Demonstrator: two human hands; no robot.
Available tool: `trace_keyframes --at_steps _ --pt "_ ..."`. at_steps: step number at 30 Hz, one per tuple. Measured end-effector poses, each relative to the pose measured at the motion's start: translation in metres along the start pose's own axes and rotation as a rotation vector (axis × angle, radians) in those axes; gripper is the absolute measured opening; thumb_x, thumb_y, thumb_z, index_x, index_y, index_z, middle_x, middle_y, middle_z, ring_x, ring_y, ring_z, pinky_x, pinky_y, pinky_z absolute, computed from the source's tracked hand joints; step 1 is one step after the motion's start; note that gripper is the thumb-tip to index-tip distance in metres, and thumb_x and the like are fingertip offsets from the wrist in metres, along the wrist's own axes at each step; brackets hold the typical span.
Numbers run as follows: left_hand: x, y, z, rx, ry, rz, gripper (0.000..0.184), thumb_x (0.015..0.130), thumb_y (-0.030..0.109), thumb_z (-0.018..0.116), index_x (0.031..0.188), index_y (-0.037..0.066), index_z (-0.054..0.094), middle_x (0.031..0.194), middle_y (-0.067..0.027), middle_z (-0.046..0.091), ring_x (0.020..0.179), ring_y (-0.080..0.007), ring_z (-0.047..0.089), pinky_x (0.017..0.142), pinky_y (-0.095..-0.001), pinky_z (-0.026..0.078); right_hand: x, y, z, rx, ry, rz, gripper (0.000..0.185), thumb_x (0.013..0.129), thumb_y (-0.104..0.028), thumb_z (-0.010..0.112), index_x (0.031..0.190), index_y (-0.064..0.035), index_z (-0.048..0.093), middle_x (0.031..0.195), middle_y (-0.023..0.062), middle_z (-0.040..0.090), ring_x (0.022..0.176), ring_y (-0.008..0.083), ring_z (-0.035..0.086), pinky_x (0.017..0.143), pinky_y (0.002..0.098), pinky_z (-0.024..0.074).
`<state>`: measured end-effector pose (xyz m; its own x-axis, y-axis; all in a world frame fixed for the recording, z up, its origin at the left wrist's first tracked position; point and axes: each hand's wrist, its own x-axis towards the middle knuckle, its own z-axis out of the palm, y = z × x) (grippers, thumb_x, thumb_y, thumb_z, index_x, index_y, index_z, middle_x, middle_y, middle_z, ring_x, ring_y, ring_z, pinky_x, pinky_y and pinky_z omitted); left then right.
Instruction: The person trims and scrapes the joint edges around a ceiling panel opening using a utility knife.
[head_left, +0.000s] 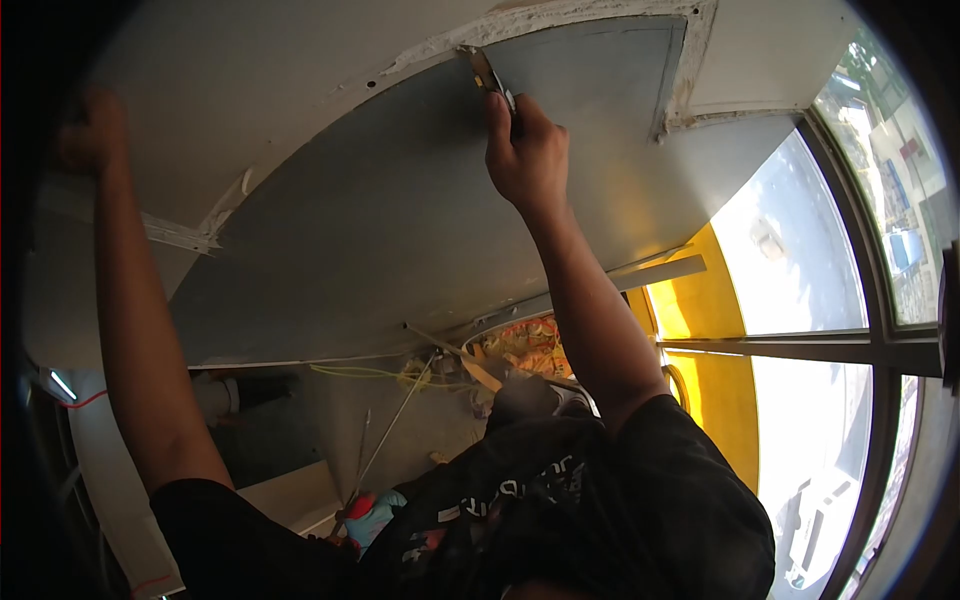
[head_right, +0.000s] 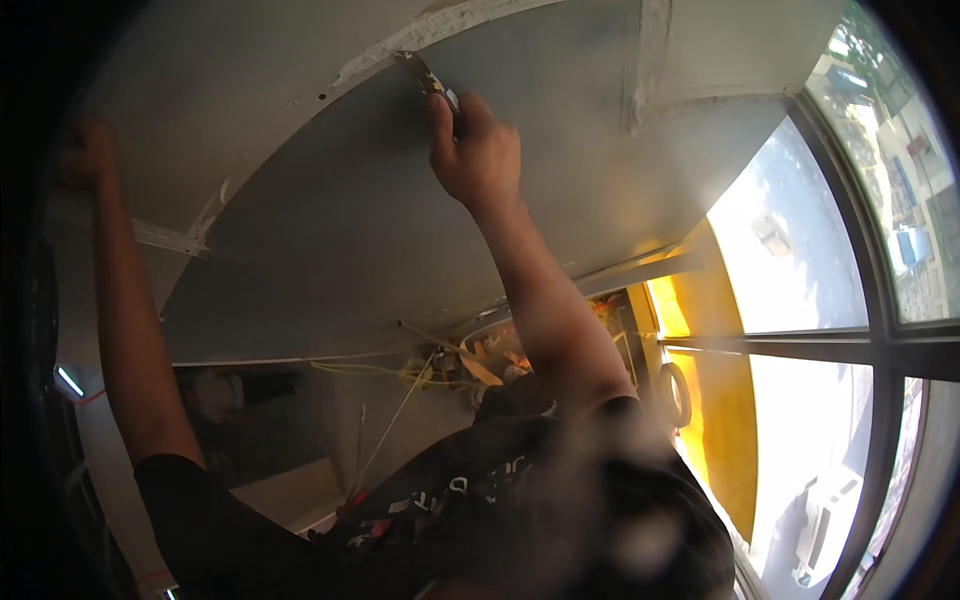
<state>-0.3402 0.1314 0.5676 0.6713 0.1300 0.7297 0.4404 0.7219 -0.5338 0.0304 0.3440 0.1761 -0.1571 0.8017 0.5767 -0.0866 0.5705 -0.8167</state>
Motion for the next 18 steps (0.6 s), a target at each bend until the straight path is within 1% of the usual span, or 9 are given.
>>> trace_keyframes --at_steps 6,8,9,11,14,15,16,17,18 --pt "-0.009 -0.01 0.004 0.003 -0.057 -0.055 0.073 0.083 0.058 0.071 0.121 -0.004 0.069 0.117 -0.0263 0.071 0.107 -0.0456 0.067 0.099 -0.0542 0.05 0.002 0.001 0.006 -0.084 0.047 -0.035 0.041 0.1 -0.036 0.064 0.075 -0.0042 0.055 0.056 0.0186 0.059 0.054 0.0451 0.061 0.049 0.0485 0.0482" --pt "-0.006 -0.004 0.002 -0.188 -0.033 -0.098 0.075 0.085 0.058 0.07 0.128 -0.004 0.065 0.122 -0.0249 0.069 0.113 -0.0421 0.065 0.102 -0.0525 0.048 0.0 -0.002 0.008 -0.111 0.059 -0.029 0.041 0.1 -0.035 0.064 0.075 -0.004 0.055 0.056 0.0188 0.059 0.053 0.0454 0.061 0.049 0.049 0.0482" --pt "-0.002 0.005 -0.001 -0.191 -0.036 -0.096 0.075 0.085 0.058 0.07 0.128 -0.004 0.065 0.122 -0.0249 0.069 0.113 -0.0421 0.065 0.102 -0.0525 0.048 -0.002 -0.004 0.011 -0.114 0.052 -0.003 0.041 0.1 -0.035 0.063 0.076 -0.0037 0.055 0.057 0.0197 0.06 0.054 0.0459 0.061 0.049 0.0495 0.0484" --pt "0.004 0.02 -0.008 -0.408 -0.023 -0.261 0.074 0.089 0.056 0.068 0.134 -0.003 0.062 0.127 -0.023 0.068 0.118 -0.0382 0.063 0.104 -0.0503 0.047 -0.008 -0.009 0.02 -0.121 0.042 0.025 0.04 0.101 -0.035 0.063 0.076 -0.0034 0.054 0.058 0.0205 0.061 0.055 0.0463 0.062 0.049 0.0501 0.0485" --pt "-0.005 0.022 -0.001 -0.245 0.119 -0.179 0.073 0.091 0.057 0.066 0.133 -0.003 0.063 0.129 -0.0232 0.067 0.115 -0.038 0.065 0.101 -0.0501 0.049 -0.018 -0.019 0.036 -0.061 0.048 0.092 0.04 0.101 -0.035 0.061 0.079 -0.002 0.055 0.059 0.022 0.061 0.058 0.0474 0.063 0.051 0.0511 0.0495" --pt "0.002 0.04 -0.014 -0.242 0.117 -0.18 0.073 0.091 0.057 0.066 0.133 -0.003 0.063 0.129 -0.0232 0.067 0.115 -0.038 0.065 0.101 -0.0501 0.049 -0.021 -0.02 0.039 0.0 0.014 0.116 0.041 0.102 -0.036 0.061 0.08 -0.0015 0.056 0.06 0.0226 0.061 0.059 0.0481 0.063 0.051 0.0516 0.0499" --pt "0.02 0.075 -0.037 -0.27 -0.008 -0.261 0.052 0.093 0.036 0.058 0.128 -0.003 0.058 0.128 -0.0249 0.06 0.116 -0.0412 0.058 0.1 -0.0534 0.044 -0.024 -0.019 0.039 0.06 -0.018 0.143 0.041 0.102 -0.037 0.06 0.081 -0.001 0.057 0.06 0.0232 0.062 0.06 0.0487 0.064 0.052 0.052 0.0502" --pt "0.03 0.093 -0.051 -0.296 -0.13 -0.34 0.034 0.095 0.015 0.05 0.123 -0.004 0.054 0.128 -0.0266 0.052 0.117 -0.0444 0.051 0.099 -0.0567 0.039 -0.023 -0.018 0.032 -0.014 -0.095 0.103 0.041 0.103 -0.036 0.06 0.082 -0.0004 0.058 0.061 0.0228 0.062 0.06 0.0485 0.064 0.052 0.0515 0.0502" --pt "0.012 0.067 -0.039 -0.292 -0.126 -0.338 0.034 0.095 0.015 0.05 0.123 -0.004 0.054 0.128 -0.0266 0.052 0.117 -0.0444 0.051 0.099 -0.0567 0.039 -0.032 -0.01 0.027 -0.01 -0.094 0.098 0.041 0.103 -0.036 0.06 0.082 -0.0004 0.058 0.061 0.0228 0.062 0.06 0.0485 0.064 0.052 0.0515 0.0502"
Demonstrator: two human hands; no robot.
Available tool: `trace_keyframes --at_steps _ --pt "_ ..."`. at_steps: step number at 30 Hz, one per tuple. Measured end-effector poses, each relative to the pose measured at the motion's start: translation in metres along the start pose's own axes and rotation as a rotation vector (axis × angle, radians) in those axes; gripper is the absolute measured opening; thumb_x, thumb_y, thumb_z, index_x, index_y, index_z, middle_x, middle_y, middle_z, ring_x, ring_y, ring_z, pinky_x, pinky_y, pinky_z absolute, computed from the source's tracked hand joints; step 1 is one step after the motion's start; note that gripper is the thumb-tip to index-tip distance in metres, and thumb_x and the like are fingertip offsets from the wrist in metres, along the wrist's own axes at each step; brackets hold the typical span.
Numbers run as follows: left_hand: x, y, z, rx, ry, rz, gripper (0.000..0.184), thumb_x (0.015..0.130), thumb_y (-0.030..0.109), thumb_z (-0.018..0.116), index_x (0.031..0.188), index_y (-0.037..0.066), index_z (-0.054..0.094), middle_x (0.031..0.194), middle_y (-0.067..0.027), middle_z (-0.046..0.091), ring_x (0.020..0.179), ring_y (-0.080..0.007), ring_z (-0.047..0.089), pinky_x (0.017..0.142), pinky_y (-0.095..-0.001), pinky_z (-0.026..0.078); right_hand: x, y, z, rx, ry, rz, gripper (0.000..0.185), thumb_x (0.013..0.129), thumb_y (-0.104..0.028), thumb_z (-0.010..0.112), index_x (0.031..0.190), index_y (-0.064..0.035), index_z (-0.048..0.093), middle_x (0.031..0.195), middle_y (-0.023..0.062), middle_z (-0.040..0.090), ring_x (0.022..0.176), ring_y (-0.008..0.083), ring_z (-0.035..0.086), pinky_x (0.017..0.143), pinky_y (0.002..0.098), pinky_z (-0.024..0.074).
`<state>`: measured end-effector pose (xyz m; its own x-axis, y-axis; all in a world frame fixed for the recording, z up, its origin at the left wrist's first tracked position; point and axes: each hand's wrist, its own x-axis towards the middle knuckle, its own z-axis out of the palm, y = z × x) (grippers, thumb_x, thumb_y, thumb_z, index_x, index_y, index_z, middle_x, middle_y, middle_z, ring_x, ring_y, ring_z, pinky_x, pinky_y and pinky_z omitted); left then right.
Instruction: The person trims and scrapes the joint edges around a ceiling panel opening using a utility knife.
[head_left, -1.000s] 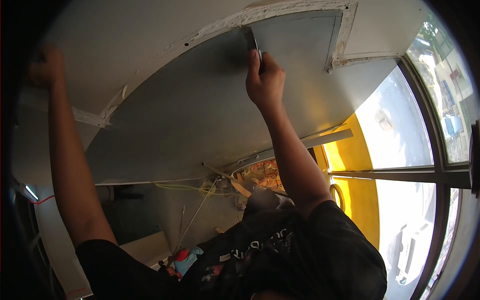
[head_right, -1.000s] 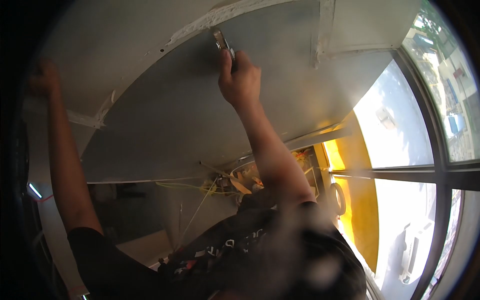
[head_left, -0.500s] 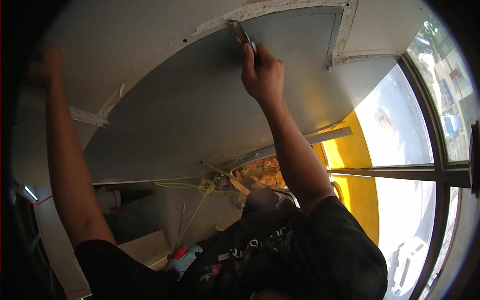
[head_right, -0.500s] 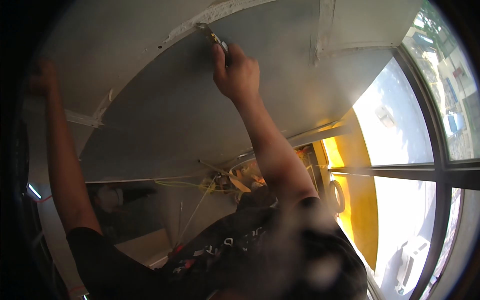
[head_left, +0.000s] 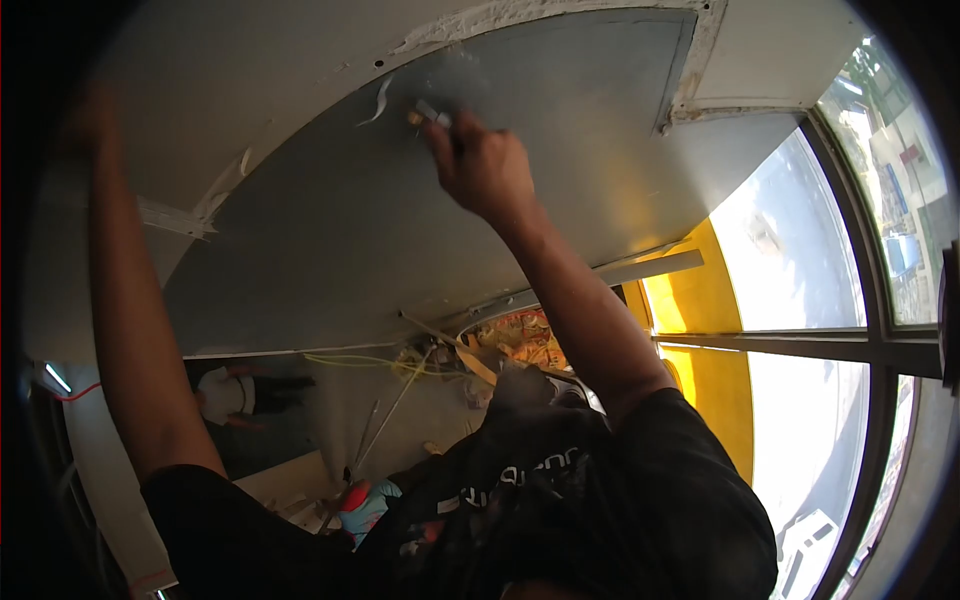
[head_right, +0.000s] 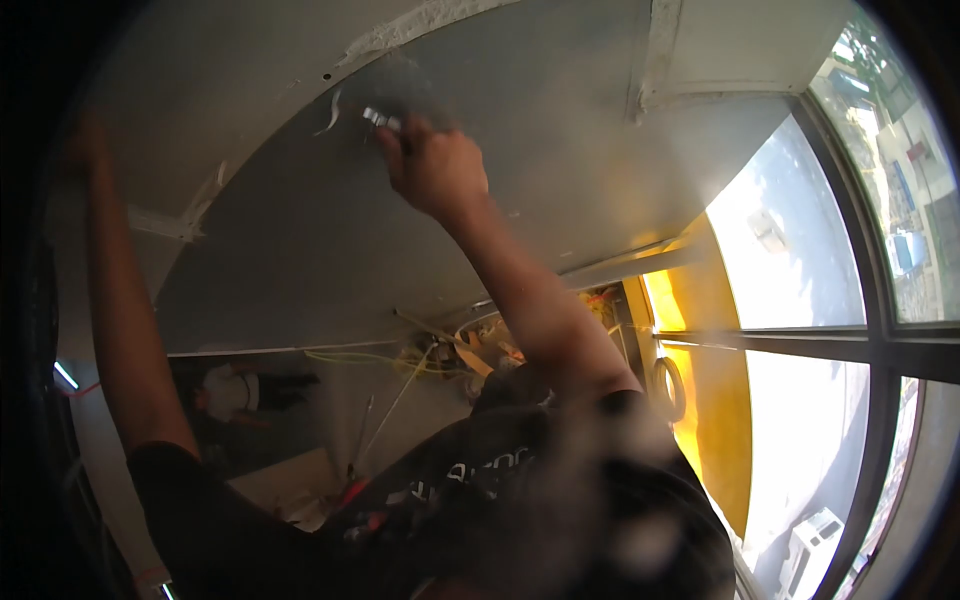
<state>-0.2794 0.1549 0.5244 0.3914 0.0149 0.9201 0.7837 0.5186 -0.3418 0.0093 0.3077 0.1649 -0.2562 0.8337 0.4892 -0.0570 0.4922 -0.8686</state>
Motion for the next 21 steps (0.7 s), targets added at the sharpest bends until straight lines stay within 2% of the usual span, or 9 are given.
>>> trace_keyframes --at_steps 1,2,3,5,6,8,12,21 --pt "-0.006 -0.062 0.017 0.09 0.006 0.085 0.054 0.092 0.038 0.059 0.127 -0.004 0.059 0.129 -0.026 0.059 0.116 -0.0417 0.058 0.1 -0.0537 0.044 -0.018 0.013 -0.001 -0.125 -0.171 -0.084 0.04 0.103 -0.035 0.06 0.081 -0.0009 0.057 0.06 0.022 0.061 0.059 0.0477 0.064 0.051 0.0509 0.0499" --pt "-0.005 -0.094 0.036 0.179 0.02 0.165 0.076 0.089 0.061 0.067 0.131 -0.003 0.064 0.131 -0.0253 0.066 0.115 -0.039 0.065 0.101 -0.0508 0.049 -0.026 0.021 -0.005 -0.256 -0.338 -0.172 0.04 0.102 -0.034 0.061 0.08 -0.0015 0.056 0.06 0.0212 0.061 0.059 0.0469 0.064 0.051 0.0503 0.0496" --pt "0.003 -0.097 0.038 0.184 0.038 0.16 0.076 0.089 0.061 0.067 0.131 -0.003 0.064 0.131 -0.0253 0.066 0.115 -0.039 0.065 0.101 -0.0508 0.049 -0.025 0.017 -0.013 -0.26 -0.33 -0.189 0.04 0.102 -0.034 0.061 0.08 -0.0015 0.056 0.06 0.0212 0.061 0.059 0.0469 0.064 0.051 0.0503 0.0496" --pt "0.003 -0.099 0.032 0.254 0.059 0.102 0.077 0.088 0.062 0.068 0.131 -0.003 0.065 0.131 -0.0254 0.065 0.117 -0.0383 0.065 0.101 -0.0509 0.049 -0.024 0.02 -0.024 -0.08 -0.007 -0.082 0.038 0.102 -0.032 0.063 0.079 -0.0032 0.055 0.058 0.0189 0.061 0.056 0.0446 0.064 0.049 0.0485 0.0489" --pt "-0.002 -0.097 0.028 0.284 0.049 0.084 0.078 0.088 0.062 0.069 0.131 -0.002 0.065 0.131 -0.0255 0.065 0.117 -0.038 0.065 0.101 -0.0509 0.049 -0.018 0.021 -0.028 -0.071 -0.024 -0.073 0.038 0.102 -0.032 0.063 0.079 -0.0032 0.055 0.058 0.0189 0.061 0.056 0.0446 0.064 0.049 0.0485 0.0489" --pt "-0.011 -0.092 0.031 0.32 0.025 0.048 0.078 0.086 0.063 0.07 0.13 -0.002 0.066 0.132 -0.0256 0.065 0.118 -0.0373 0.065 0.102 -0.0511 0.049 0.003 0.009 -0.037 -0.073 0.077 -0.062 0.037 0.102 -0.033 0.063 0.078 -0.0048 0.056 0.057 0.0176 0.06 0.053 0.0433 0.062 0.047 0.0472 0.0481" --pt "-0.006 -0.096 0.036 0.182 0.065 0.166 0.07 0.087 0.054 0.071 0.129 -0.002 0.065 0.129 -0.0252 0.065 0.116 -0.0388 0.065 0.101 -0.0509 0.048 0.019 0.007 -0.032 -0.064 0.108 -0.153 0.037 0.102 -0.032 0.063 0.077 -0.0054 0.056 0.057 0.0169 0.06 0.052 0.0424 0.062 0.047 0.046 0.0477" --pt "0.002 -0.037 0.009 0.053 0.033 0.145 0.046 0.092 0.029 0.058 0.126 -0.003 0.058 0.127 -0.0256 0.056 0.115 -0.0421 0.056 0.099 -0.0551 0.043 0.008 -0.008 -0.001 -0.013 0.051 -0.061 0.038 0.101 -0.033 0.063 0.078 -0.0043 0.053 0.057 0.0171 0.061 0.054 0.0434 0.063 0.048 0.048 0.0486"
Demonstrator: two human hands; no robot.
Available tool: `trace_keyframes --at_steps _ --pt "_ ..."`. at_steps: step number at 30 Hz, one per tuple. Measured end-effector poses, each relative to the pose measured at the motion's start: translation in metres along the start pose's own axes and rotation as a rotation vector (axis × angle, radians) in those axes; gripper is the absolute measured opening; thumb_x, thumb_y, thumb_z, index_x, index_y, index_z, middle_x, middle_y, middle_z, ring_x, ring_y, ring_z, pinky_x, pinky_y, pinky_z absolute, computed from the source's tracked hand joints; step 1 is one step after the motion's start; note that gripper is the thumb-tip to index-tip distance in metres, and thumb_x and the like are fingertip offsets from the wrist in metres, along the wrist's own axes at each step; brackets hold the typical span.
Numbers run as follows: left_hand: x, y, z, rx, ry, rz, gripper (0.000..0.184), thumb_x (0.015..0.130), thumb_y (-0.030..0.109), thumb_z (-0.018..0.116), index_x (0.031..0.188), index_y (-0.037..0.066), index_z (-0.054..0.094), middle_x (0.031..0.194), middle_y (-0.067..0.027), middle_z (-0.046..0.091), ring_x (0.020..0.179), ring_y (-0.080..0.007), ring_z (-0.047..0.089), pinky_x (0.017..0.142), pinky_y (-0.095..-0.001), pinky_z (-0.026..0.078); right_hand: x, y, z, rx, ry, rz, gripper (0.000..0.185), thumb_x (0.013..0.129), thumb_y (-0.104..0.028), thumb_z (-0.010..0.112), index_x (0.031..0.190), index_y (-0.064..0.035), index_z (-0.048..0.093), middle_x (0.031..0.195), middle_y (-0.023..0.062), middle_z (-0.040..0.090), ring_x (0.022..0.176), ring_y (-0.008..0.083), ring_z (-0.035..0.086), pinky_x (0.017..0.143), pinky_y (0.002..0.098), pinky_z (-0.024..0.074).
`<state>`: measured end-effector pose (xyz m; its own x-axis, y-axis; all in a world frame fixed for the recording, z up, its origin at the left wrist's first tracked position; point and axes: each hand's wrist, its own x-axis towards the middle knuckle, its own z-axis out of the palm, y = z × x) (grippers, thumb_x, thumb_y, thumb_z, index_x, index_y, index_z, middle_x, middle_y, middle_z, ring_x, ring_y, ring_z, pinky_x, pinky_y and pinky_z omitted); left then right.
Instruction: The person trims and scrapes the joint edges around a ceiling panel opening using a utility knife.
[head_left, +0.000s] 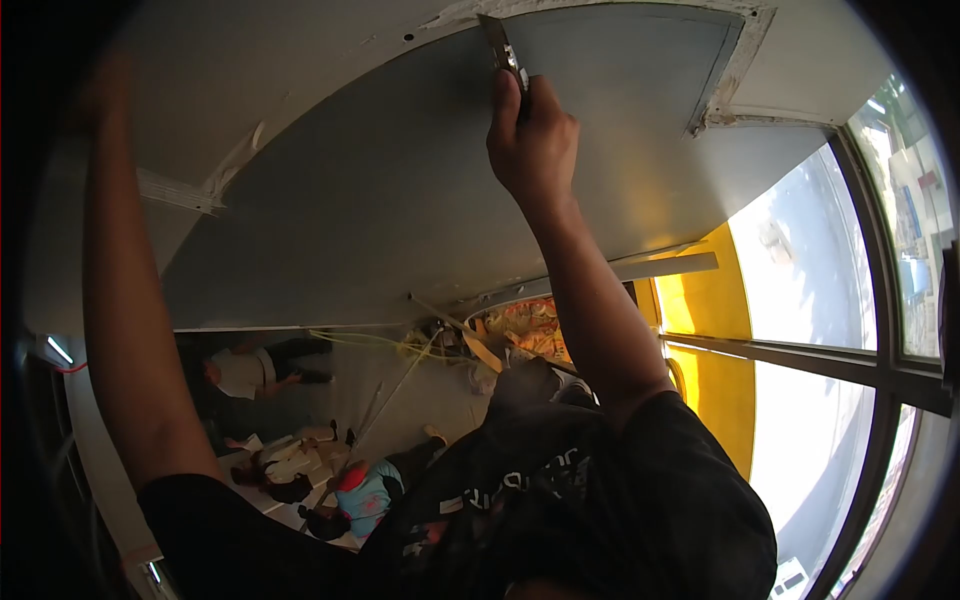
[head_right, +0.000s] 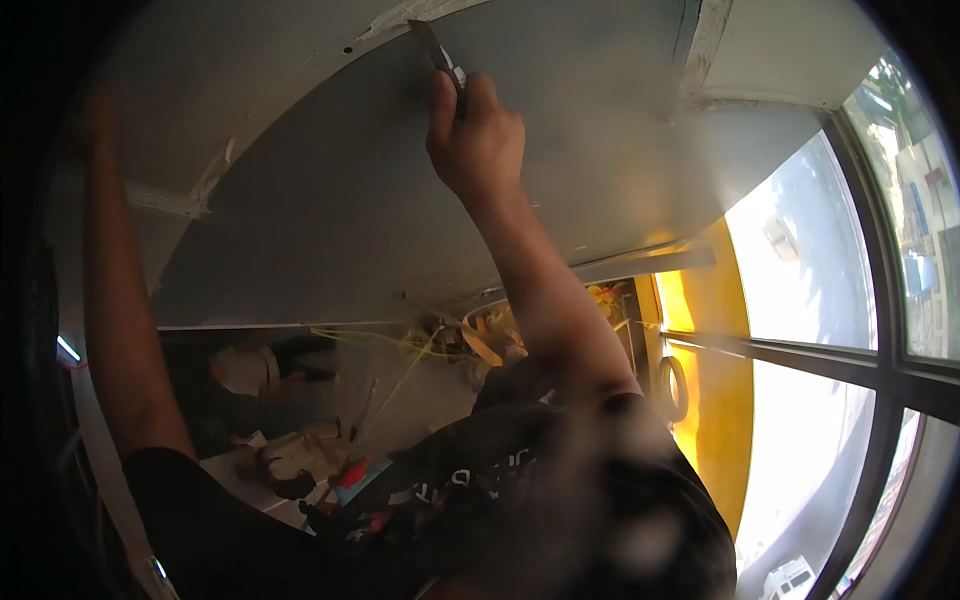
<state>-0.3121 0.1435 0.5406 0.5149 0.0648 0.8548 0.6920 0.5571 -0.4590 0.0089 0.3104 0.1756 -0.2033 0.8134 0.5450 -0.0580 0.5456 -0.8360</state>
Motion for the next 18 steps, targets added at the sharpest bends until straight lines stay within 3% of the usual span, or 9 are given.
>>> trace_keyframes --at_steps 5,8,9,11,12,14,18 --pt "0.013 0.036 -0.013 -0.092 -0.055 -0.024 0.034 0.096 0.015 0.051 0.124 -0.004 0.053 0.126 -0.0259 0.052 0.114 -0.0439 0.051 0.097 -0.0575 0.04 -0.006 -0.005 0.022 0.022 0.099 0.066 0.037 0.102 -0.033 0.062 0.081 -0.0038 0.052 0.057 0.0193 0.06 0.054 0.0452 0.062 0.049 0.0488 0.0488" --pt "0.023 0.096 -0.04 -0.146 -0.039 -0.135 0.033 0.095 0.014 0.051 0.123 -0.003 0.053 0.125 -0.0253 0.051 0.114 -0.0435 0.051 0.096 -0.0579 0.04 -0.016 -0.021 0.041 0.137 0.086 0.171 0.037 0.102 -0.034 0.061 0.083 -0.0031 0.053 0.058 0.0212 0.06 0.056 0.0474 0.062 0.05 0.0505 0.0493" --pt "0.02 0.085 -0.035 -0.143 -0.044 -0.136 0.033 0.095 0.014 0.051 0.123 -0.003 0.053 0.125 -0.0253 0.051 0.114 -0.0435 0.051 0.096 -0.0579 0.04 -0.025 -0.023 0.051 0.137 0.08 0.173 0.037 0.102 -0.034 0.061 0.083 -0.0031 0.053 0.058 0.0212 0.06 0.056 0.0474 0.062 0.05 0.0505 0.0493" --pt "0.014 0.055 -0.018 -0.077 -0.044 -0.147 0.032 0.094 0.012 0.051 0.122 -0.003 0.053 0.126 -0.0254 0.051 0.115 -0.0431 0.051 0.095 -0.0574 0.041 -0.053 -0.016 0.068 0.041 -0.232 0.008 0.038 0.103 -0.035 0.059 0.084 -0.0026 0.053 0.06 0.0224 0.061 0.058 0.0492 0.062 0.051 0.053 0.0487" --pt "0.017 0.067 -0.021 -0.094 -0.039 -0.147 0.032 0.094 0.012 0.051 0.122 -0.003 0.053 0.126 -0.0254 0.051 0.115 -0.0431 0.051 0.095 -0.0574 0.041 -0.072 -0.011 0.066 0.035 -0.217 0.013 0.038 0.103 -0.035 0.059 0.084 -0.0026 0.053 0.06 0.0224 0.061 0.058 0.0492 0.062 0.051 0.053 0.0487" --pt "0.015 0.058 -0.016 -0.013 -0.001 -0.04 0.033 0.094 0.013 0.051 0.123 -0.002 0.053 0.127 -0.0252 0.051 0.115 -0.0425 0.051 0.095 -0.057 0.041 -0.09 -0.004 0.066 0.114 -0.157 0.105 0.043 0.105 -0.038 0.059 0.08 -0.0026 0.054 0.056 0.0173 0.056 0.049 0.0361 0.059 0.05 0.042 0.0458" --pt "0.015 0.077 -0.033 -0.014 -0.071 -0.091 0.034 0.093 0.013 0.05 0.123 -0.003 0.054 0.128 -0.0252 0.051 0.116 -0.042 0.051 0.096 -0.0566 0.041 -0.047 -0.001 0.021 0.106 -0.01 0.25 0.043 0.105 -0.038 0.059 0.08 -0.0025 0.054 0.056 0.0159 0.055 0.047 0.0331 0.057 0.049 0.0409 0.0447"
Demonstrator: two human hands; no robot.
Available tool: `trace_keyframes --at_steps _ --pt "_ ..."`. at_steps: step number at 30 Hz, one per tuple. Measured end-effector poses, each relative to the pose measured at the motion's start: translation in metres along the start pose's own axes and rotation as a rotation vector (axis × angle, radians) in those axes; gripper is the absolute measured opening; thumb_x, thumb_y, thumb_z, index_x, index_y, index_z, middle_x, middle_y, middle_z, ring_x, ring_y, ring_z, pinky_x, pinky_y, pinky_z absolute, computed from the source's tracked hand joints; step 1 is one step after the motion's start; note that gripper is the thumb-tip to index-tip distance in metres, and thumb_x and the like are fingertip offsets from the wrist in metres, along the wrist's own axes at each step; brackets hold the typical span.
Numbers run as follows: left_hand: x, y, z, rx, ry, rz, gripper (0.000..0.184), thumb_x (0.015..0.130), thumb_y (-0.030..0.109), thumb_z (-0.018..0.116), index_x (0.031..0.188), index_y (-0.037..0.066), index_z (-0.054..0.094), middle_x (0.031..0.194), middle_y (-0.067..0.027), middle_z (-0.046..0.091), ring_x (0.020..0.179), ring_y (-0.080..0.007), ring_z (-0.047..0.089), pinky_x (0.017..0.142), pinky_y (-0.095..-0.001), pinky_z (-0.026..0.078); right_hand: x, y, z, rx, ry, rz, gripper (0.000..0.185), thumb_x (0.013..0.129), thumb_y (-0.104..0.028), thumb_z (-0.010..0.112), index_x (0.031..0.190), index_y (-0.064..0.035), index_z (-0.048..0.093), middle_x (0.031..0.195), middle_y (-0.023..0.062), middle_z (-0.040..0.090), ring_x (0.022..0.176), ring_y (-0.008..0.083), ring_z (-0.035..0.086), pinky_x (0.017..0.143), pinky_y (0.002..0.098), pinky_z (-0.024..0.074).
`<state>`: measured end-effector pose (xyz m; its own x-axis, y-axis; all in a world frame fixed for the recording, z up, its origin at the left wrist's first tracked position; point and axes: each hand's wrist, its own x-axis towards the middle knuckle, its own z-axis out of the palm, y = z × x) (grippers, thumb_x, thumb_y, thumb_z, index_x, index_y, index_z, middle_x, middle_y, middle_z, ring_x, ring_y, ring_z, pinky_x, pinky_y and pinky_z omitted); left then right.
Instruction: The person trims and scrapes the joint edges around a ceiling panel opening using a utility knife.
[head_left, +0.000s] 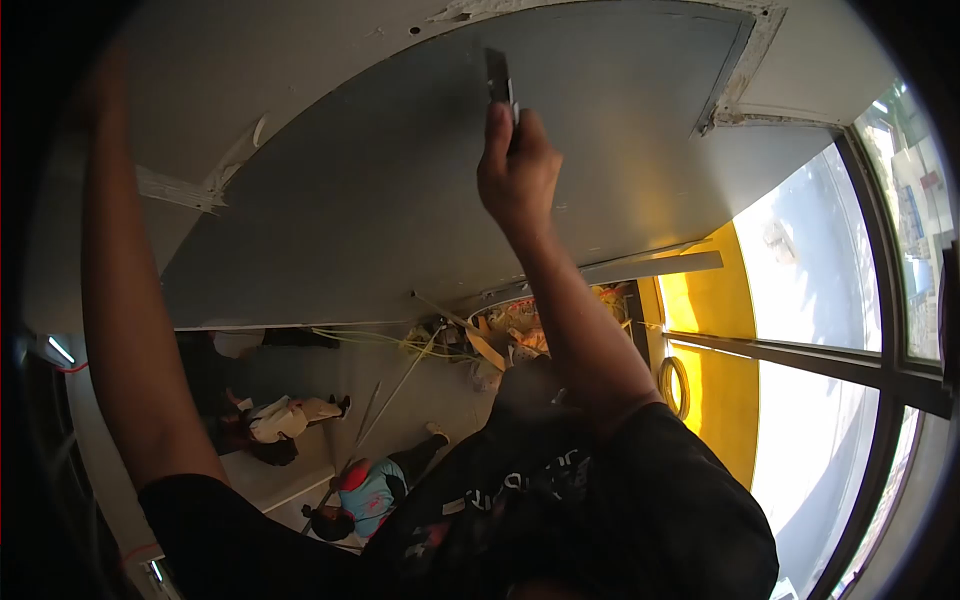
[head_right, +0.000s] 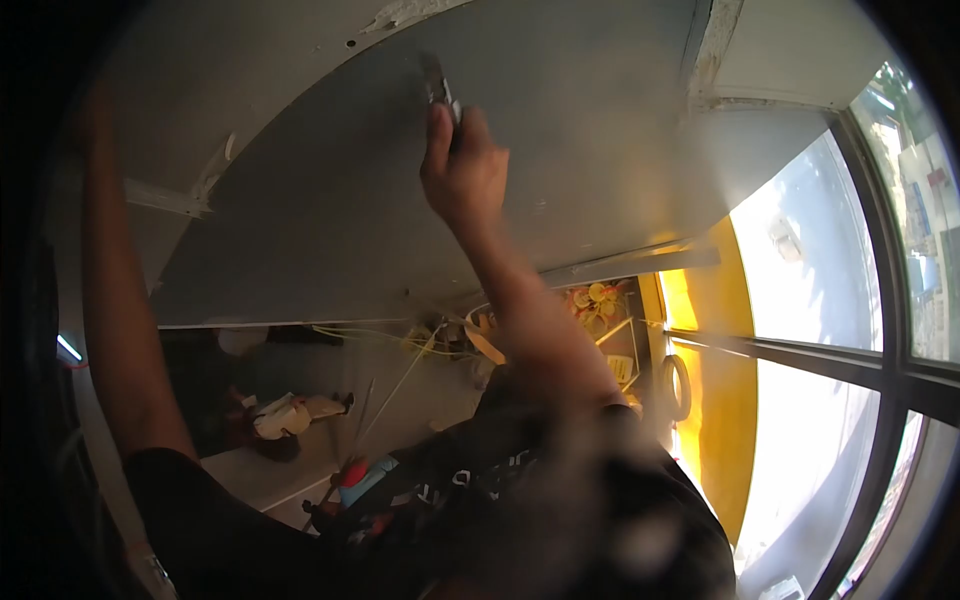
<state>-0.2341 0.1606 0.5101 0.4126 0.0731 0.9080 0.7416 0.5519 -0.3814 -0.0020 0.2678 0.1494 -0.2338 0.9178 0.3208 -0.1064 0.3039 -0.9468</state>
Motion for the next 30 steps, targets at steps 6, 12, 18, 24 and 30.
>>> trace_keyframes --at_steps 6,12,18,24,30 --pt "0.005 -0.009 0.006 -0.072 -0.003 -0.092 0.036 0.092 0.014 0.052 0.123 -0.003 0.054 0.129 -0.0251 0.051 0.118 -0.0418 0.05 0.098 -0.0563 0.04 0.047 -0.014 -0.017 -0.032 0.055 -0.236 0.038 0.102 -0.035 0.063 0.08 -0.006 0.052 0.057 0.0169 0.058 0.054 0.0425 0.063 0.047 0.047 0.046" --pt "0.001 -0.027 0.013 0.011 0.019 -0.008 0.035 0.095 0.014 0.051 0.126 -0.001 0.053 0.127 -0.0233 0.049 0.114 -0.0413 0.05 0.095 -0.0567 0.041 0.05 -0.011 -0.004 -0.095 0.054 -0.346 0.037 0.102 -0.033 0.061 0.081 -0.0043 0.054 0.058 0.0175 0.061 0.054 0.0441 0.063 0.047 0.0487 0.0484" --pt "0.001 -0.086 0.059 -0.119 0.127 0.032 0.035 0.097 0.016 0.052 0.127 0.0 0.052 0.128 -0.0231 0.049 0.113 -0.0418 0.05 0.093 -0.0557 0.041 0.033 -0.017 0.017 -0.052 0.05 -0.262 0.039 0.103 -0.036 0.059 0.083 -0.0028 0.056 0.061 0.0208 0.063 0.057 0.0468 0.064 0.05 0.0507 0.0512" --pt "0.003 -0.004 0.012 -0.031 0.06 -0.075 0.035 0.095 0.013 0.053 0.127 -0.002 0.052 0.128 -0.0236 0.05 0.115 -0.0427 0.05 0.094 -0.0551 0.042 0.008 0.013 -0.011 -0.336 -0.365 -0.323 0.037 0.102 -0.036 0.062 0.083 -0.005 0.058 0.062 0.0219 0.063 0.059 0.0469 0.065 0.051 0.0496 0.0519" --pt "0.001 -0.024 0.016 -0.024 0.048 -0.054 0.035 0.093 0.012 0.055 0.125 -0.002 0.053 0.126 -0.0232 0.051 0.115 -0.0428 0.05 0.095 -0.0557 0.042 0.026 0.006 -0.034 -0.116 -0.021 -0.228 0.037 0.102 -0.034 0.063 0.081 -0.004 0.056 0.057 0.0175 0.06 0.054 0.0425 0.064 0.047 0.0454 0.0484"
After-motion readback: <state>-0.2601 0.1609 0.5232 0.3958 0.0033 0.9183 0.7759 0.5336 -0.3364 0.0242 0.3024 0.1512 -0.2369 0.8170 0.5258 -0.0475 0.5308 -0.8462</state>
